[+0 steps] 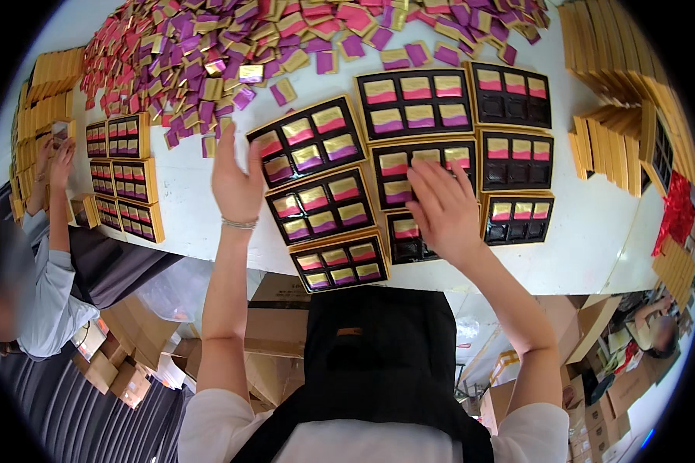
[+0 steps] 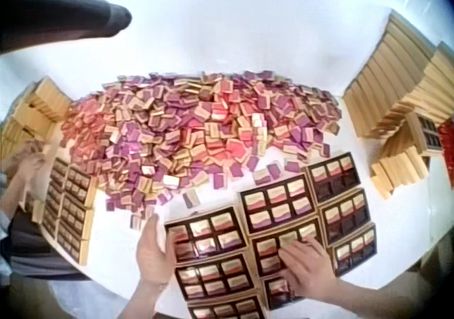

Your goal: The person assembles small rectangular trays by placing colorful square packets into the compartments of black plastic inserts. They then place the filled inserts into wooden frames and stack the completed units. The person also handles clear plastic bags and stacks of empty wooden frames.

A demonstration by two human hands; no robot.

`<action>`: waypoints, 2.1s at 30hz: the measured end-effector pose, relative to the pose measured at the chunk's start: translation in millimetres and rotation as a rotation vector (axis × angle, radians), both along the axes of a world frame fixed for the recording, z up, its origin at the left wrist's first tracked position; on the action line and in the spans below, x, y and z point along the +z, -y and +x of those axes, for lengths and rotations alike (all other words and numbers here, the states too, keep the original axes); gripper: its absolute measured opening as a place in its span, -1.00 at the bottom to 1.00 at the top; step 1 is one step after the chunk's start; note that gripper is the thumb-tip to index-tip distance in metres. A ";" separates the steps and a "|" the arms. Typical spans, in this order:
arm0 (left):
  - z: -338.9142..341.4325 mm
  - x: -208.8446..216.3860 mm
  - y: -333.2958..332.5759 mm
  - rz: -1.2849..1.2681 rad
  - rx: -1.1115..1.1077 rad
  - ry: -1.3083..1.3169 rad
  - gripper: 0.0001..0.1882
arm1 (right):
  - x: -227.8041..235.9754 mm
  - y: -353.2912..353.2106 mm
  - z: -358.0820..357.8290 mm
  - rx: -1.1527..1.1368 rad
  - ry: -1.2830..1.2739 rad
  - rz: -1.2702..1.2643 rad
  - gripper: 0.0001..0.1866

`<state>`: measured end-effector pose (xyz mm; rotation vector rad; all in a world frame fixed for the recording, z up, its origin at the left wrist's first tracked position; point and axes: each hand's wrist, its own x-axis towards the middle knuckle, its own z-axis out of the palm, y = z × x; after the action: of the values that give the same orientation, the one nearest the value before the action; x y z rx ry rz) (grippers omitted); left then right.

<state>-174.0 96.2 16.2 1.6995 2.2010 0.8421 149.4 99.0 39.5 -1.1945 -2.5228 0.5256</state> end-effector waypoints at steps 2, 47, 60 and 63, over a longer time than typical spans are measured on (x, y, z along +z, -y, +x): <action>-32.0 -18.6 8.1 -0.114 0.185 0.215 -0.62 | 9.7 -36.9 -38.9 -0.094 -0.274 -0.060 -0.66; -75.5 -17.5 -98.8 -0.140 -0.319 -0.162 -0.74 | -58.1 -174.1 -225.1 0.510 0.256 0.355 -0.85; 186.5 9.4 137.4 -0.162 -0.154 0.568 -0.86 | -9.4 -104.3 -22.7 -0.330 -1.004 -0.707 -0.71; 203.8 -14.4 148.3 0.000 -0.191 0.399 -0.84 | -9.1 -51.2 41.1 -0.706 -1.029 -0.906 -0.75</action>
<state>29.8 -52.2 1.7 1.5493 1.7475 1.0258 190.6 150.2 30.4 -1.4003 -0.8900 1.6067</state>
